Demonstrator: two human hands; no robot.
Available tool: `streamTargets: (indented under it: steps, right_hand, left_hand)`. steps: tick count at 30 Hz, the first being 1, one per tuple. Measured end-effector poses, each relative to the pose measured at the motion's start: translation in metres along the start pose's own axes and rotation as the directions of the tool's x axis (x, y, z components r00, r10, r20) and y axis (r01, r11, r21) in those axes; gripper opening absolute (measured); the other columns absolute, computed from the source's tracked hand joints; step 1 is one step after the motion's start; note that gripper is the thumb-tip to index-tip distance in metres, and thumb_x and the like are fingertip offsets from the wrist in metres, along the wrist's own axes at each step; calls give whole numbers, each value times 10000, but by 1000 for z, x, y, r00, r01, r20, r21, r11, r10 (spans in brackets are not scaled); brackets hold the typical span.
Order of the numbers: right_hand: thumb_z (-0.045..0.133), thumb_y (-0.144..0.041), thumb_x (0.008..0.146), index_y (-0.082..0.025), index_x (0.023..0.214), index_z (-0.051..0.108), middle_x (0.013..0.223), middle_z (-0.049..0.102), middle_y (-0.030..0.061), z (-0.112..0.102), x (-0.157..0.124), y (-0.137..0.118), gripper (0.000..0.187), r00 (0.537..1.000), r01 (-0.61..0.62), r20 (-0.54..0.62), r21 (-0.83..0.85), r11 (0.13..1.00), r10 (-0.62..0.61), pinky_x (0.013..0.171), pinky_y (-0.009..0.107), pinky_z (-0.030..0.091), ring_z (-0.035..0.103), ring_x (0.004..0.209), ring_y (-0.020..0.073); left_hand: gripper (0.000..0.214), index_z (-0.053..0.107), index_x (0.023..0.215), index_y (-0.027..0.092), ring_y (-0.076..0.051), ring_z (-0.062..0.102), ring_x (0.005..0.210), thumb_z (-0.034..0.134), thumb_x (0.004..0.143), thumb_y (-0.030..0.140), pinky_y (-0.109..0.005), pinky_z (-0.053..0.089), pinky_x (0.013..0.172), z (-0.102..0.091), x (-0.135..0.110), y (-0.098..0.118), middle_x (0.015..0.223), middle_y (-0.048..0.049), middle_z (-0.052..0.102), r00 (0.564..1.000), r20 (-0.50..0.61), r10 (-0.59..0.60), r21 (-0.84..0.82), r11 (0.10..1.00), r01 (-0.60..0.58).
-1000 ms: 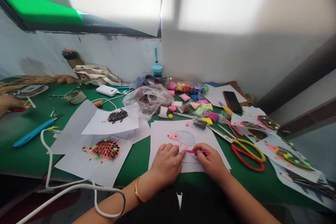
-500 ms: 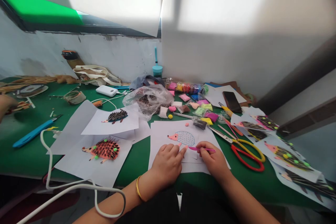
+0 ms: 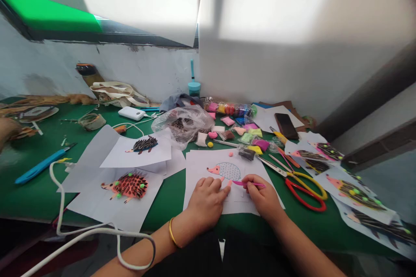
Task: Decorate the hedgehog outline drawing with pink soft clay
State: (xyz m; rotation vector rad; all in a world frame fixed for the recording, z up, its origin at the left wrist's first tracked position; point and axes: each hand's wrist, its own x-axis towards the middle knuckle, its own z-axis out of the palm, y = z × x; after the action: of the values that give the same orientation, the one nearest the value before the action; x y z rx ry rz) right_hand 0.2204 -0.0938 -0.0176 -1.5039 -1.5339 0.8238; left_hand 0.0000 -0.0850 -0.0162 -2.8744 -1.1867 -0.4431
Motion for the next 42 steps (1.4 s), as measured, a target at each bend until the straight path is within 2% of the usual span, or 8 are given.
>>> streamTargets:
  steps: [5, 14, 18, 21, 24, 27, 33, 42]
  right_hand:
    - [470, -362, 892, -204, 913, 641, 826, 672, 44, 0, 1, 4, 233, 1000, -14, -9, 10, 1000, 14, 700, 319, 493, 630, 794, 218]
    - [439, -385, 952, -201, 1037, 620, 942, 672, 67, 3, 0, 1, 272, 994, 45, -99, -7, 999, -45, 727, 324, 532, 654, 787, 198]
    - [418, -315, 970, -219, 1149, 629, 1107, 639, 86, -8, 4, 7, 293, 968, 229, -53, -226, 947, -247, 840, 344, 519, 637, 960, 214]
    - [413, -181, 926, -228, 1185, 655, 1081, 642, 90, -25, 9, 19, 358, 951, 290, 61, -520, 803, -303, 817, 343, 508, 617, 982, 229]
    - [435, -75, 842, -238, 1180, 686, 1034, 657, 97, -43, 13, 36, 451, 948, 273, 105, -756, 595, -302, 811, 356, 487, 601, 955, 248]
    - [467, -44, 813, -265, 1205, 682, 1086, 661, 92, -54, 16, 48, 499, 957, 237, 114, -836, 495, -267, 804, 353, 472, 599, 973, 252]
    - [462, -44, 820, -223, 1299, 615, 1092, 648, 107, -54, 21, 40, 534, 960, 230, 127, -864, 449, -248, 822, 365, 472, 590, 972, 251]
    - [535, -291, 921, -188, 1300, 594, 1196, 613, 125, -46, 73, 3, 397, 958, 187, 54, -861, 474, -281, 890, 376, 437, 540, 1098, 282]
  left_hand:
    - [546, 442, 1391, 196, -267, 534, 991, 482, 851, 118, -446, 427, 887, 1, -1, 0, 1120, -84, 620, 1000, -20, -13, -31, 999, 13]
    - [282, 611, 1016, 192, -261, 578, 915, 487, 793, 73, -439, 469, 859, -5, -2, -1, 969, -77, 652, 995, -92, -33, -117, 993, 22]
    - [380, 605, 1118, 194, -246, 583, 991, 489, 786, 51, -430, 470, 897, -8, -2, -5, 1064, -84, 645, 972, -223, -73, -241, 970, 17]
    - [313, 632, 1074, 212, -227, 579, 1026, 503, 825, 74, -395, 472, 896, -11, -2, -14, 1058, -72, 635, 937, -291, -194, -360, 929, 81]
    - [185, 661, 969, 215, -213, 586, 970, 561, 848, 117, -377, 465, 861, -13, -1, -23, 1001, -56, 636, 948, -236, -214, -394, 913, 108]
    - [187, 679, 1005, 249, -204, 581, 932, 624, 854, 153, -376, 435, 836, -11, 2, -23, 985, -40, 635, 986, -152, -68, -317, 948, 16]
    - [104, 695, 969, 273, -205, 532, 904, 658, 881, 231, -377, 378, 816, -4, 15, -10, 926, -29, 623, 991, -2, 136, -110, 985, -135]
    - [30, 703, 852, 252, -208, 534, 1005, 708, 842, 279, -368, 369, 883, -2, 31, -14, 973, -13, 624, 990, 138, -2, -226, 974, 34]
